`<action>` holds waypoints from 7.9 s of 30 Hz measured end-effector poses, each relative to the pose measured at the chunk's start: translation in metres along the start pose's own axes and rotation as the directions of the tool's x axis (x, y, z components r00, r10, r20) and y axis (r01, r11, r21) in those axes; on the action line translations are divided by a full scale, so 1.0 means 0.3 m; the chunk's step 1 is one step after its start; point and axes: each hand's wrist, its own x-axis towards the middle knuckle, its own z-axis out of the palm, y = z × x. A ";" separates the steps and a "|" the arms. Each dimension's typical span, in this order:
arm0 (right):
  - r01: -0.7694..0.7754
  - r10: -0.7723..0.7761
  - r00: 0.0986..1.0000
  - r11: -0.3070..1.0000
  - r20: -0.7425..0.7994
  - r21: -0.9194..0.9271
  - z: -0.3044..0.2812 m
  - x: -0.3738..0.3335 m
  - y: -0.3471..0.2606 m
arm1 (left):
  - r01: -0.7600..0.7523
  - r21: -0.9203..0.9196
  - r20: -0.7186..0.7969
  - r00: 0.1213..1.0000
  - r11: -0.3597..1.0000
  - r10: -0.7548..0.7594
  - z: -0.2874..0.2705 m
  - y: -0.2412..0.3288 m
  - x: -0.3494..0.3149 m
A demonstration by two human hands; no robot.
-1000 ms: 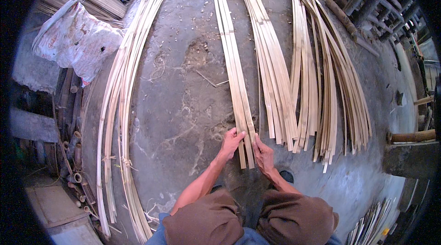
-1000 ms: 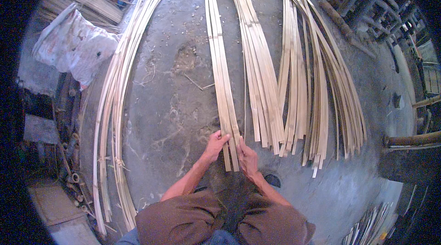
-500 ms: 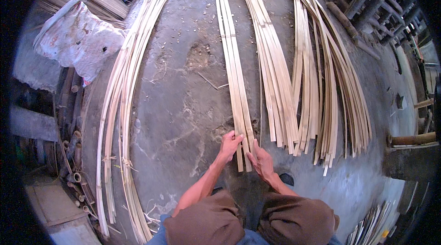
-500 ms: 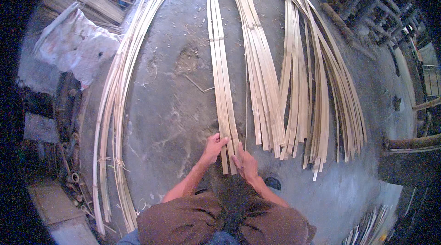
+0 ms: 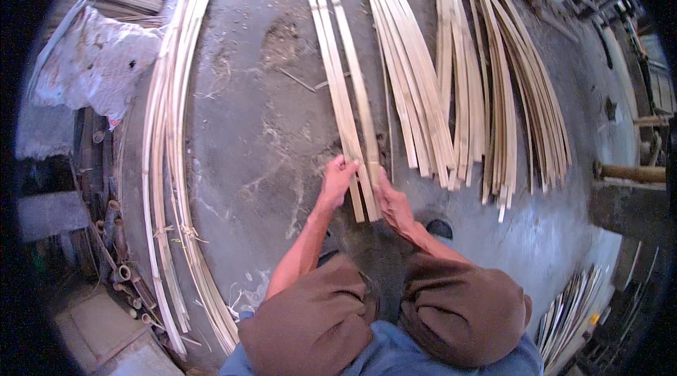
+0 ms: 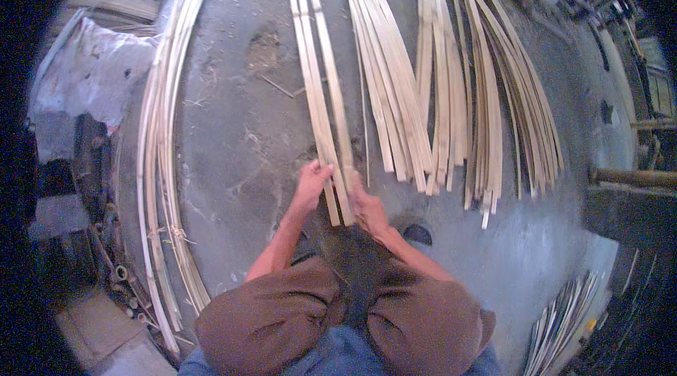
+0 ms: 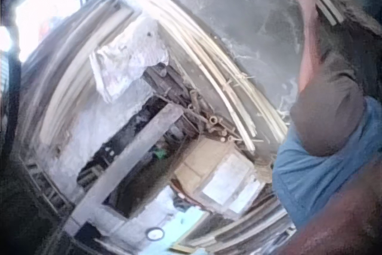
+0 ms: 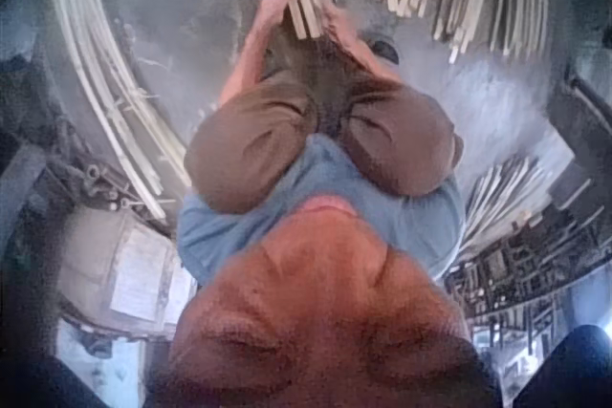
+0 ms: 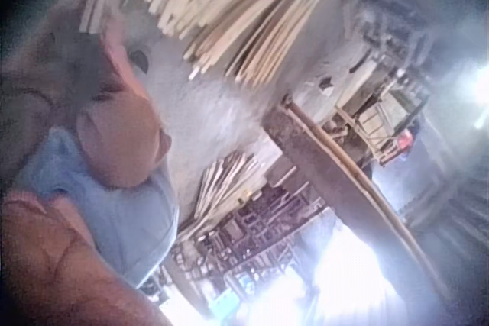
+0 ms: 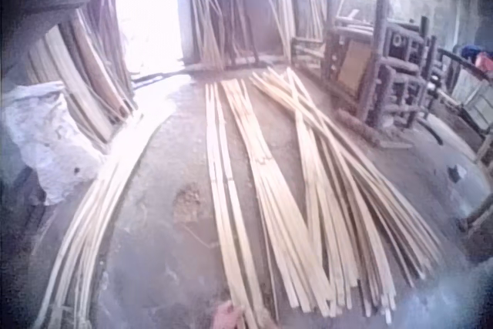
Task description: The person gathers thin bamboo strips from a pile, unties a bundle, and arranges the strips on the floor into neat parallel rows. The person repeatedly picks up, aligns, and places the strips to form organized stacks.
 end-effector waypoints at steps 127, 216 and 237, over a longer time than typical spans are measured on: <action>-0.122 0.144 0.978 0.982 -0.149 0.144 -0.203 0.108 -0.212 | -0.261 0.843 0.073 0.921 0.470 0.382 0.151 0.095 0.021; 0.097 -0.093 0.955 0.995 -0.282 0.003 -0.162 0.088 -0.079 | -0.083 -0.024 0.062 0.995 0.996 0.084 0.125 0.016 0.049; -0.035 -0.013 0.964 0.984 -0.264 -0.177 -0.160 0.128 -0.106 | -0.019 -0.064 0.050 0.998 0.998 0.022 0.140 0.041 0.018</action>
